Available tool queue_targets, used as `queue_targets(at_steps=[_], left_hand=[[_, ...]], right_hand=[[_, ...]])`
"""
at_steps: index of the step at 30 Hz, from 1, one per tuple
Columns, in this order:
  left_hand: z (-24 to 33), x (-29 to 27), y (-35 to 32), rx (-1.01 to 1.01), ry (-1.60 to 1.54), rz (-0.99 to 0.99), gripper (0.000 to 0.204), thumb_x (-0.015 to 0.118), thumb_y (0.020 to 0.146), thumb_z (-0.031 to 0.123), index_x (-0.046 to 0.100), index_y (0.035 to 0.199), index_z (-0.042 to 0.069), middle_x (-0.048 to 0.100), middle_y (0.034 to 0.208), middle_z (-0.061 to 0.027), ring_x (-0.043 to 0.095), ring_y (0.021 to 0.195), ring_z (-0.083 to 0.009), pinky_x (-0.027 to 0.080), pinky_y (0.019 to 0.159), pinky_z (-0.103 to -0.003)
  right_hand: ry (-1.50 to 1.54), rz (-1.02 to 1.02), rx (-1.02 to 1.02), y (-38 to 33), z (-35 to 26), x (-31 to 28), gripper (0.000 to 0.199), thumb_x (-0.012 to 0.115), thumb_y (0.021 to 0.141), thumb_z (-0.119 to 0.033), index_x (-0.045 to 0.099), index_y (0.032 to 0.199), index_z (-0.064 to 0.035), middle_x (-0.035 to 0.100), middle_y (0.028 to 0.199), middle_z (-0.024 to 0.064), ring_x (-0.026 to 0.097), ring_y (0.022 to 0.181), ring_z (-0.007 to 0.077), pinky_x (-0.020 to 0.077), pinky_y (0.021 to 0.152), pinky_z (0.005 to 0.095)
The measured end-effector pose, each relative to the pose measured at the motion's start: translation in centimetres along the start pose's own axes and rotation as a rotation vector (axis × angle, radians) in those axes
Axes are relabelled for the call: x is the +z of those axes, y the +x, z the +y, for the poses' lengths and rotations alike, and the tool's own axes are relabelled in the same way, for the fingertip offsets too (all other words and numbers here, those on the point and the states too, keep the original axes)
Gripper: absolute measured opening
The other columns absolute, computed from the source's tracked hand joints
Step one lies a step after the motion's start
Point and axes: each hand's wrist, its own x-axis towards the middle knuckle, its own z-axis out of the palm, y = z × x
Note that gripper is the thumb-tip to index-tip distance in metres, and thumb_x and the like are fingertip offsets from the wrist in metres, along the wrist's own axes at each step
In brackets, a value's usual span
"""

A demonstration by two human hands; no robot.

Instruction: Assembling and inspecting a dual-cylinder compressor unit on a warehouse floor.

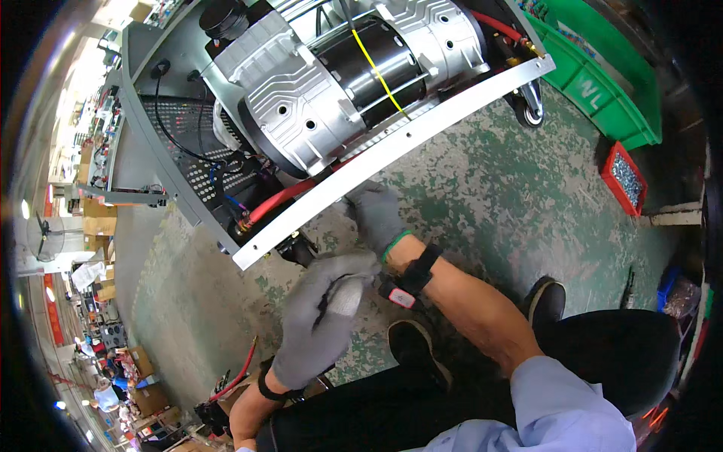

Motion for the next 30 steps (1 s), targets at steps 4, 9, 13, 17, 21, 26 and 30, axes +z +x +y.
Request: queue_targets(at_steps=[4, 9, 13, 17, 21, 26, 30], left_hand=[[1.0, -1.9, 0.3, 0.277, 0.232, 0.165, 0.022, 0.054, 0.088, 0.001, 0.061, 0.109, -0.001, 0.063, 0.109, -0.0165, 0.061, 0.092, -0.021, 0.048, 0.08, -0.029], [0.9, -3.8, 3.2, 0.507, 0.504, 0.37, 0.023, 0.052, 0.087, -0.002, 0.06, 0.108, -0.001, 0.062, 0.108, -0.0181, 0.062, 0.09, -0.0207, 0.049, 0.078, -0.03], [0.1, -3.7, 4.0, 0.386, 0.471, 0.369, 0.021, 0.049, 0.088, 0.0, 0.06, 0.106, -0.001, 0.06, 0.111, -0.0155, 0.059, 0.098, -0.0217, 0.046, 0.086, -0.033], [-0.6, -3.1, 4.3, 0.348, 0.511, 0.325, 0.02, 0.05, 0.089, 0.001, 0.061, 0.105, 0.0, 0.06, 0.113, -0.0152, 0.058, 0.099, -0.0231, 0.046, 0.087, -0.033], [-1.6, -3.5, 4.8, 0.496, 0.688, 0.335, 0.02, 0.056, 0.086, 0.002, 0.062, 0.105, 0.001, 0.061, 0.107, -0.0169, 0.062, 0.085, -0.024, 0.051, 0.073, -0.033], [-2.0, -3.3, 4.7, 0.446, 0.675, 0.361, 0.018, 0.057, 0.085, 0.002, 0.063, 0.102, 0.001, 0.062, 0.105, -0.0172, 0.062, 0.087, -0.0267, 0.051, 0.075, -0.033], [-1.7, -3.3, 4.8, 0.51, 0.703, 0.359, 0.018, 0.057, 0.084, 0.001, 0.063, 0.102, 0.001, 0.062, 0.105, -0.0175, 0.062, 0.088, -0.0269, 0.051, 0.076, -0.034]], right_hand=[[-0.096, -0.018, -0.155, 0.2, 0.1, -0.1, 0.013, 0.064, 0.089, -0.009, 0.064, 0.093, 0.0036, 0.065, 0.077, 0.0057, 0.059, 0.065, 0.0109, 0.0492, 0.06, 0.0234], [-0.242, -0.052, -0.318, 0.9, 0.7, -0.9, 0.008, 0.063, 0.089, -0.005, 0.062, 0.09, 0.0028, 0.065, 0.078, 0.0064, 0.06, 0.068, 0.0112, 0.0506, 0.062, 0.025], [-0.214, 0.003, -0.307, 0.2, -0.1, 0.5, 0.007, 0.062, 0.089, -0.003, 0.061, 0.093, 0.0033, 0.065, 0.078, 0.007, 0.061, 0.07, 0.0112, 0.0522, 0.062, 0.0243], [-0.092, -0.056, -0.305, 1.0, 0.6, -0.3, 0.011, 0.06, 0.09, -0.003, 0.06, 0.097, 0.0049, 0.065, 0.079, 0.0078, 0.063, 0.072, 0.0118, 0.0534, 0.063, 0.0229], [-0.104, 0.012, -0.191, 0.3, 0.6, 0.6, 0.014, 0.058, 0.093, -0.007, 0.06, 0.101, 0.0046, 0.065, 0.08, 0.0078, 0.063, 0.067, 0.013, 0.0534, 0.062, 0.0236], [-0.069, -0.002, -0.087, 0.0, 0.8, 0.5, 0.024, 0.055, 0.097, -0.021, 0.062, 0.101, 0.0017, 0.066, 0.081, 0.0066, 0.062, 0.06, 0.0135, 0.0502, 0.056, 0.0252], [-0.021, -0.057, -0.022, 0.6, 0.8, 0.3, 0.029, 0.052, 0.099, -0.028, 0.062, 0.098, -0.0005, 0.065, 0.079, 0.0063, 0.061, 0.061, 0.0134, 0.048, 0.054, 0.0261]])
